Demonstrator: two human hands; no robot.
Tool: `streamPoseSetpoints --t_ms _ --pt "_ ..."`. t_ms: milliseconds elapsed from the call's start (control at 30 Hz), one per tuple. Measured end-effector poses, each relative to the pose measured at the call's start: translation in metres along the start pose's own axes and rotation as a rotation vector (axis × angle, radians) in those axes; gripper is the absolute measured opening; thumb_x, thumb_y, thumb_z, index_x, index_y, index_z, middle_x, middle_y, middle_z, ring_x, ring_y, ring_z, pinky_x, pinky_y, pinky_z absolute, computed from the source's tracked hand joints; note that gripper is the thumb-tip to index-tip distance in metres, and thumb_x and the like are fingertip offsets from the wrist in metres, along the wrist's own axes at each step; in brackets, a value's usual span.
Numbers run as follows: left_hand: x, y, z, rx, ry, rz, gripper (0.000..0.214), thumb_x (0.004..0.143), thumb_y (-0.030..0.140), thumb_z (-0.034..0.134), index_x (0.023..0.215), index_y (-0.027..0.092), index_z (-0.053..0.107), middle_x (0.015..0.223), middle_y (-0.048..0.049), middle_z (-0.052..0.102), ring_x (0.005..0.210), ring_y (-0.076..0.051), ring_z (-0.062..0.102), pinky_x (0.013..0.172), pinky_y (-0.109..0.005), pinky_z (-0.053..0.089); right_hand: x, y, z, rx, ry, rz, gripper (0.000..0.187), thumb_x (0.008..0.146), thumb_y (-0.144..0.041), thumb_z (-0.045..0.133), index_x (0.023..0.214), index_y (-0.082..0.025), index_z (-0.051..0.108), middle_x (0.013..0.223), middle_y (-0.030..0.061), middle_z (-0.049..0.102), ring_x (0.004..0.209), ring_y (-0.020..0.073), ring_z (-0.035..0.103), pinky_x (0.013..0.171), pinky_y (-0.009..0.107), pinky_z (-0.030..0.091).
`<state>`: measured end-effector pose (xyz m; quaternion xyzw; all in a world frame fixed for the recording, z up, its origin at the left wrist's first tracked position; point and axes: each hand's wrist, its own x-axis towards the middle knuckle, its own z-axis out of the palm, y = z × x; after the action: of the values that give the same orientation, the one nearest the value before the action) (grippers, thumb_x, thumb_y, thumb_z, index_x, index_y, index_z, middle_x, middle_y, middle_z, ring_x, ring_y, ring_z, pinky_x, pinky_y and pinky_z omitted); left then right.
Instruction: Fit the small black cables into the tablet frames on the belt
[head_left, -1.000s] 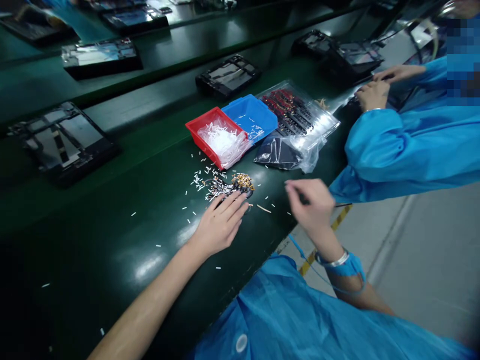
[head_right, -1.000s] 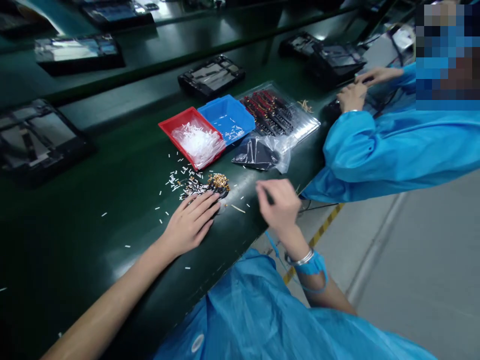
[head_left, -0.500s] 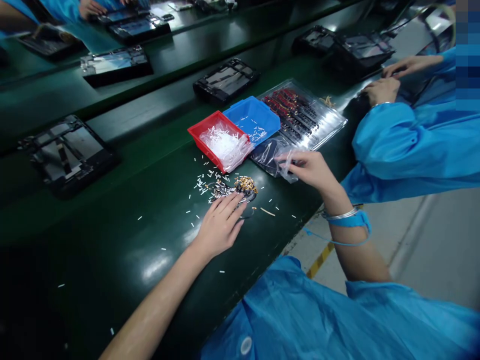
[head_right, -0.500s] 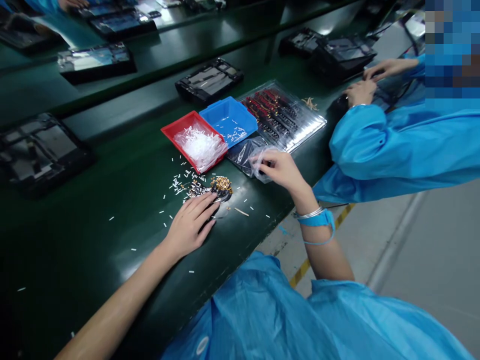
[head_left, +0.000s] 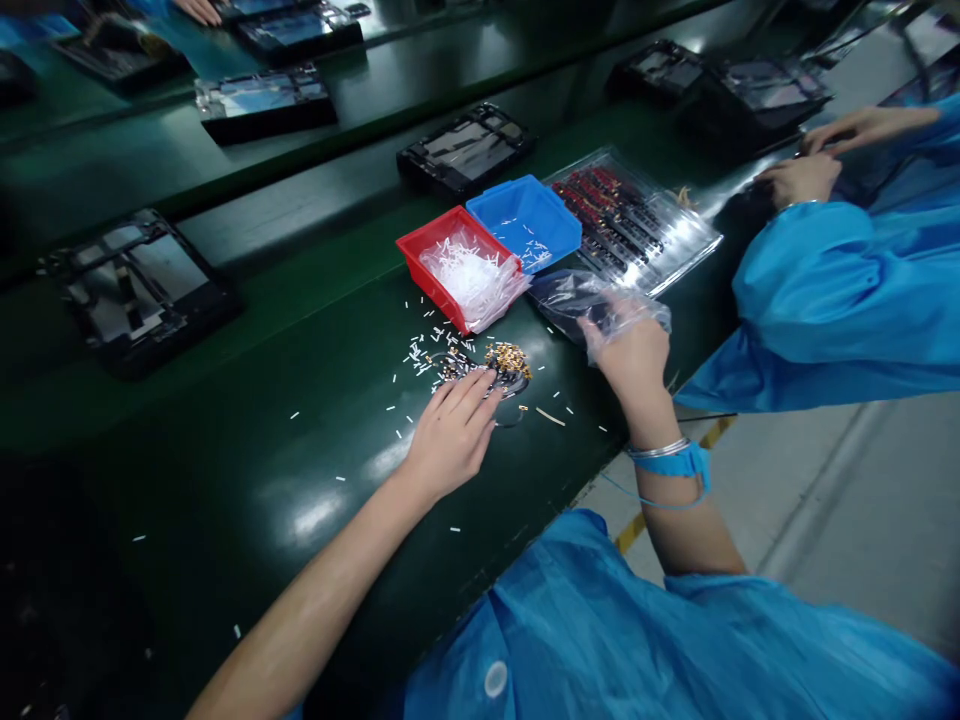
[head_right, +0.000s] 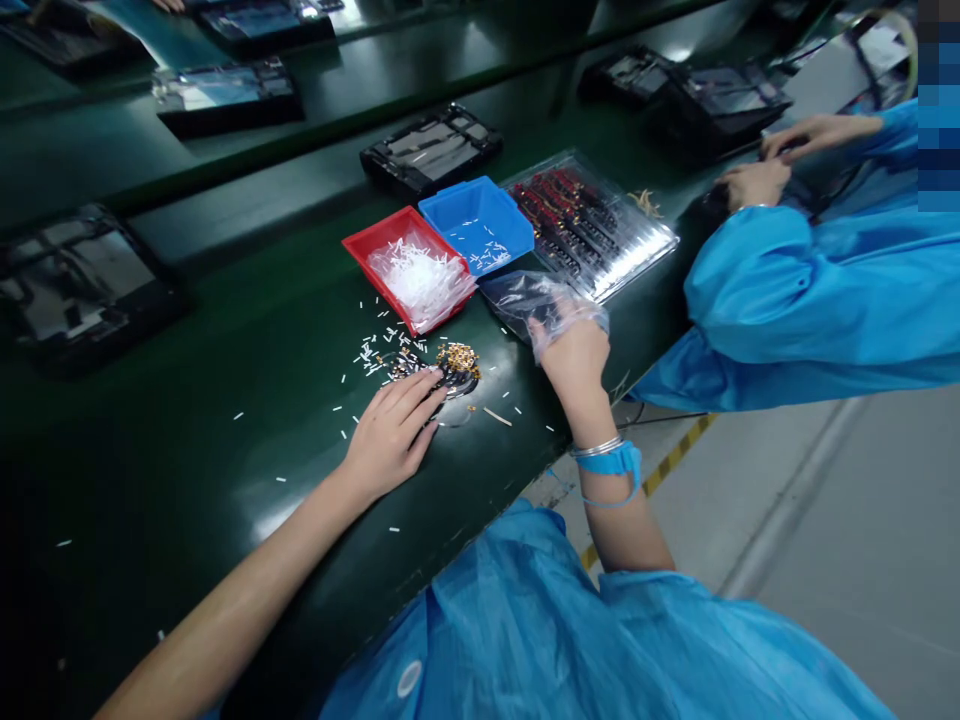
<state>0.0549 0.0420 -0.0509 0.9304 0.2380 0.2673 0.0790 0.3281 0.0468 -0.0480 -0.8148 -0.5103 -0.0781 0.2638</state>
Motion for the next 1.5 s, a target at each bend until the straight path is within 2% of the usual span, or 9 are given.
streamPoseSetpoints --t_ms 167,367,533,767,900,1067,1200,1333,1500 --pt "0.0 0.001 -0.001 -0.005 -0.098 0.071 0.036 0.095 0.022 0.043 0.126 0.01 0.056 0.138 -0.0126 0.055 0.13 -0.027 0.048 0.102 -0.042 0.041 0.013 -0.003 0.009 -0.077 -0.104 -0.083 0.037 0.074 -0.028 0.063 0.108 -0.012 0.067 0.113 0.0199 0.065 0.098 0.0358 0.061 0.083 0.051 0.049" --pt "0.0 0.002 0.001 0.036 -0.208 0.104 0.045 0.097 0.032 0.041 0.134 0.01 0.051 0.146 -0.0101 0.046 0.136 -0.027 0.039 0.107 -0.044 0.034 0.01 0.005 0.003 -0.052 -0.156 -0.25 0.028 0.073 -0.027 0.064 0.099 -0.017 0.067 0.117 0.0158 0.064 0.095 0.0318 0.062 0.083 0.048 0.05" --pt "-0.001 0.001 0.002 0.035 -0.262 0.081 0.048 0.096 0.037 0.042 0.134 0.008 0.051 0.145 -0.0119 0.047 0.137 -0.027 0.038 0.11 -0.043 0.032 0.002 0.002 0.0 0.105 -0.125 -0.181 0.016 0.069 -0.022 0.065 0.085 -0.019 0.068 0.1 0.013 0.068 0.087 0.0299 0.064 0.08 0.047 0.051" --pt "-0.005 -0.001 -0.004 0.04 -0.223 0.092 0.041 0.097 0.034 0.039 0.126 0.012 0.059 0.135 -0.0108 0.058 0.13 -0.025 0.048 0.109 -0.042 0.035 -0.015 -0.005 -0.01 0.284 0.034 -0.001 0.018 0.075 -0.029 0.061 0.083 -0.019 0.073 0.084 0.0072 0.074 0.081 0.0265 0.068 0.079 0.043 0.052" --pt "-0.003 -0.003 0.003 0.058 -0.225 0.061 0.05 0.096 0.038 0.04 0.136 0.009 0.049 0.144 -0.0119 0.048 0.136 -0.027 0.04 0.111 -0.045 0.033 -0.025 -0.007 -0.021 0.311 0.089 0.07 0.024 0.075 -0.032 0.062 0.086 -0.016 0.076 0.078 0.0076 0.074 0.064 0.0221 0.065 0.066 0.037 0.053" --pt "0.001 -0.006 0.005 0.1 -0.211 -0.059 0.058 0.096 0.043 0.038 0.141 0.007 0.042 0.149 -0.0162 0.04 0.141 -0.03 0.031 0.113 -0.052 0.029 -0.034 -0.007 -0.033 0.309 0.125 0.083 0.016 0.07 -0.028 0.065 0.076 -0.017 0.076 0.074 0.0068 0.072 0.062 0.0207 0.063 0.065 0.036 0.053" --pt "-0.001 0.004 0.0 0.127 -0.198 0.053 0.053 0.095 0.039 0.043 0.138 0.008 0.046 0.151 -0.014 0.036 0.144 -0.028 0.026 0.116 -0.046 0.024 -0.055 -0.009 -0.051 0.373 0.118 0.113 0.017 0.072 -0.032 0.067 0.079 -0.019 0.075 0.078 0.0058 0.072 0.06 0.0186 0.063 0.058 0.033 0.053" --pt "-0.009 0.016 0.001 0.106 -0.204 0.149 0.047 0.097 0.036 0.041 0.131 0.006 0.053 0.145 -0.0141 0.046 0.139 -0.026 0.036 0.112 -0.04 0.03 -0.076 -0.026 -0.064 0.424 0.082 0.024 0.013 0.078 -0.031 0.068 0.083 -0.022 0.075 0.083 0.0051 0.072 0.065 0.0177 0.064 0.054 0.03 0.052" --pt "-0.006 0.018 0.0 0.153 -0.08 0.101 0.03 0.096 0.019 0.039 0.114 0.011 0.062 0.12 -0.0116 0.065 0.113 -0.023 0.057 0.094 -0.035 0.044 -0.076 -0.041 -0.04 0.362 -0.009 -0.185 0.013 0.084 -0.025 0.062 0.084 -0.022 0.075 0.085 0.0051 0.072 0.069 0.0168 0.066 0.06 0.03 0.054"
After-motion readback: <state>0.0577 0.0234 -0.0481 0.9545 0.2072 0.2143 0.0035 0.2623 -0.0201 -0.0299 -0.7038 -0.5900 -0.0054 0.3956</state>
